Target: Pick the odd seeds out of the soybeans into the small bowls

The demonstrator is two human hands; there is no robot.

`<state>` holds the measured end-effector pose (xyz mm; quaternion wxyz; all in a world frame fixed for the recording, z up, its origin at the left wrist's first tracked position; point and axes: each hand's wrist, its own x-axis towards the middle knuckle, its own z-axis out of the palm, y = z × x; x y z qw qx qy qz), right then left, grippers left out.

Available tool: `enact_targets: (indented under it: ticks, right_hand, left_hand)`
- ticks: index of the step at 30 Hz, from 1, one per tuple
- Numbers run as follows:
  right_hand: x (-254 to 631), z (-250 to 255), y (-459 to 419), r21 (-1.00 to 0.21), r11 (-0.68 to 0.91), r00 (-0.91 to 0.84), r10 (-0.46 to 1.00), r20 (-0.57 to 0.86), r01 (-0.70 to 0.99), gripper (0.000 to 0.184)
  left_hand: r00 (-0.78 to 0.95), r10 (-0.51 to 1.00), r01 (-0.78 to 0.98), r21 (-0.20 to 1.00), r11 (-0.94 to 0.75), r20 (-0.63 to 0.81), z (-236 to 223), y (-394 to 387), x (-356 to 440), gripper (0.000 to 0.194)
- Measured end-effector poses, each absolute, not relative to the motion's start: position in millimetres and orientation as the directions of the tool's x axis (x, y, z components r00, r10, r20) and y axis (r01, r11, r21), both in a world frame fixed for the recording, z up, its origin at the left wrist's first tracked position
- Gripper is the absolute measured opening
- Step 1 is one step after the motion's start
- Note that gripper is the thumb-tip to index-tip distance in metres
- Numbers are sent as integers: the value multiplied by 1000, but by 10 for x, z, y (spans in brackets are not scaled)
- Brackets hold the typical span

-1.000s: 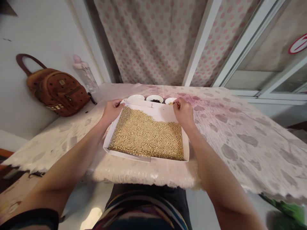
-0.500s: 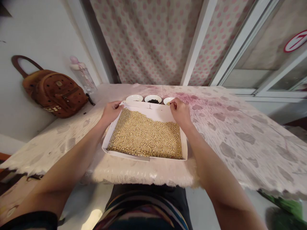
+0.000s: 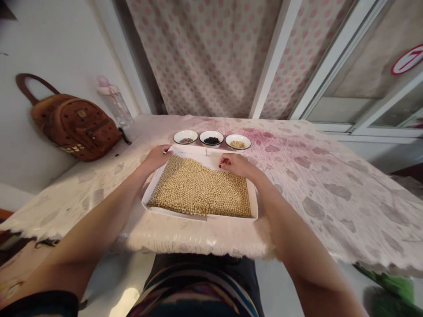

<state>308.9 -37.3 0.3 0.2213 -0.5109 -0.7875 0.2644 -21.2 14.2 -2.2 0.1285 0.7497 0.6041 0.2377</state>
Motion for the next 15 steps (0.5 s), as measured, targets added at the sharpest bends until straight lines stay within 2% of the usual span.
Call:
enact_targets:
  ticks: [5, 10, 12, 15]
  right_hand:
    - [3065, 48, -405, -637, 355, -444, 896, 23, 684, 6]
    - [3059, 4, -383, -601, 367, -451, 892, 12, 710, 5]
    - [3052, -25, -371, -595, 363, -430, 902, 33, 717, 4]
    - [3046, -52, -359, -607, 340, -377, 923, 70, 718, 7]
  left_hand:
    - [142, 973, 883, 420, -207, 181, -46, 149, -222, 22]
    - [119, 974, 864, 463, -197, 192, -76, 160, -221, 29]
    - [83, 970, 850, 492, -189, 228, -66, 146, -204, 32]
    - [45, 935, 810, 535, -241, 353, -20, 102, -165, 32]
